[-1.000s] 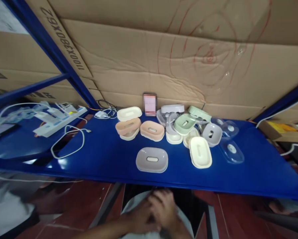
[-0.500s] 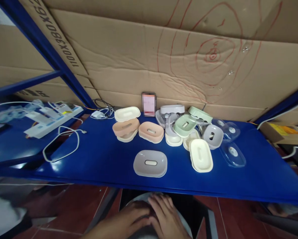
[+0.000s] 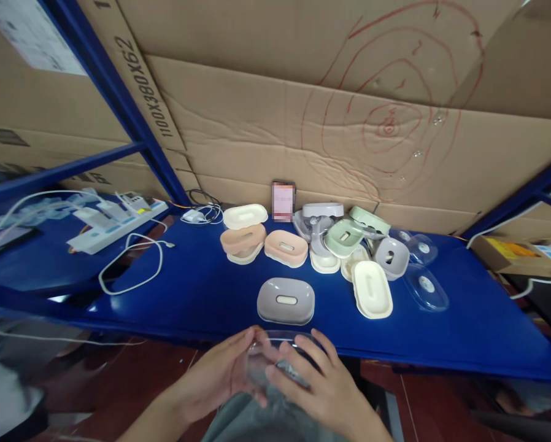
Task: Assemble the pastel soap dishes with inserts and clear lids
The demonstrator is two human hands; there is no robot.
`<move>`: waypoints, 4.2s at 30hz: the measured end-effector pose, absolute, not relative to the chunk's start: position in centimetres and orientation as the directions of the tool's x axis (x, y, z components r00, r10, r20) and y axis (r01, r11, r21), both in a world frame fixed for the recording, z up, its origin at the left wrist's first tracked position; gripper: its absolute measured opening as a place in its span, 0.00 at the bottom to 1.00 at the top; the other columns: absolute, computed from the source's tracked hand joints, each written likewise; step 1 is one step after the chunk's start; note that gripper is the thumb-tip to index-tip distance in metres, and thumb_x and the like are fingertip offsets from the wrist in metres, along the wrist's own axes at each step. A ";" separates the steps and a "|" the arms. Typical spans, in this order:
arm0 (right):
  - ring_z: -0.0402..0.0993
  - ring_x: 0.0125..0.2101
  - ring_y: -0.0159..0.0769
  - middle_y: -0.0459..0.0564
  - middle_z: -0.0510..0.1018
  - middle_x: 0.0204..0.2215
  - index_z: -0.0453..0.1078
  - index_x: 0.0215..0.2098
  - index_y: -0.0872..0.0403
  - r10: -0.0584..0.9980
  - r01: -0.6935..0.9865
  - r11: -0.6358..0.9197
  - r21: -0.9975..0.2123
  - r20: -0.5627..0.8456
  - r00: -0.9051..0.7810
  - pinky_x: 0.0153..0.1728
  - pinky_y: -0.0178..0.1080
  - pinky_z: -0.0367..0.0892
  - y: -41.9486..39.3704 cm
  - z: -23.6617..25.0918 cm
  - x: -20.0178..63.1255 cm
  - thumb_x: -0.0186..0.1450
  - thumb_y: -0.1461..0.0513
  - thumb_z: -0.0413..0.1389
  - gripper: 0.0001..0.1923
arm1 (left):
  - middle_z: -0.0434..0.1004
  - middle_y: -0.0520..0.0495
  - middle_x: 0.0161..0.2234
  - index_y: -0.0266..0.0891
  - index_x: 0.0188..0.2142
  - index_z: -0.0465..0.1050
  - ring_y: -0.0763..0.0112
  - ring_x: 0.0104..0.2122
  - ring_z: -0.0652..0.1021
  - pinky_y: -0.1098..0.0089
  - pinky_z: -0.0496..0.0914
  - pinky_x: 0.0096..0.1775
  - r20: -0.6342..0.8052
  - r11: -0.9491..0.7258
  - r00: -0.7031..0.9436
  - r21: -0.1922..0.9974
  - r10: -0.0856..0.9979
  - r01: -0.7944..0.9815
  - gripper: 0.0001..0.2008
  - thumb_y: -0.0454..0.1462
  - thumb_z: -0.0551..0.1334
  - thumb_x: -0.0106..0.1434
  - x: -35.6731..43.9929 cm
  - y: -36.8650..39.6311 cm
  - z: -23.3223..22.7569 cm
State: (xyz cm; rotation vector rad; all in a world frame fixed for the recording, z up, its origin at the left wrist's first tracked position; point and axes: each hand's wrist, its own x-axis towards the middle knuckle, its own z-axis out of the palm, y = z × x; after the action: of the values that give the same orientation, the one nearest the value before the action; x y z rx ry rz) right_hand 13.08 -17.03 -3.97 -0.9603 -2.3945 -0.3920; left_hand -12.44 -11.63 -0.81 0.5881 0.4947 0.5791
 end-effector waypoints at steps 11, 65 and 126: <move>0.65 0.71 0.58 0.59 0.64 0.74 0.58 0.77 0.41 0.755 0.685 0.580 -0.441 0.607 -0.249 0.66 0.61 0.71 -9.4 -2.1 15.1 0.74 0.55 0.62 0.36 | 0.59 0.37 0.74 0.56 0.72 0.62 0.44 0.71 0.67 0.42 0.68 0.68 0.435 -0.588 0.417 0.713 0.798 0.382 0.35 0.49 0.71 0.70 -12.9 -7.2 -2.1; 0.69 0.66 0.66 0.68 0.73 0.66 0.68 0.69 0.53 0.775 0.990 -0.070 -0.125 0.618 0.133 0.60 0.66 0.66 -12.4 -4.5 21.8 0.78 0.47 0.53 0.28 | 0.70 0.38 0.69 0.45 0.56 0.67 0.48 0.67 0.76 0.45 0.75 0.63 0.421 -0.421 0.184 0.587 0.888 0.691 0.23 0.49 0.70 0.69 -21.8 -4.1 -4.7; 0.62 0.73 0.47 0.51 0.78 0.63 0.73 0.57 0.46 0.855 0.773 0.476 -0.420 0.427 -0.295 0.74 0.65 0.56 -13.0 -2.6 16.2 0.77 0.64 0.52 0.13 | 0.47 0.39 0.79 0.55 0.75 0.57 0.46 0.76 0.59 0.45 0.66 0.71 0.320 -0.683 0.649 0.583 0.690 0.439 0.43 0.37 0.74 0.67 -13.6 -3.7 -2.7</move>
State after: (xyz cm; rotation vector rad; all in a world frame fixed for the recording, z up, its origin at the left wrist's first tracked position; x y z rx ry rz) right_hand 16.21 -13.04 -2.60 -1.3422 -2.1196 0.1762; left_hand -13.59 -3.71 -2.70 2.4089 0.8832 0.7356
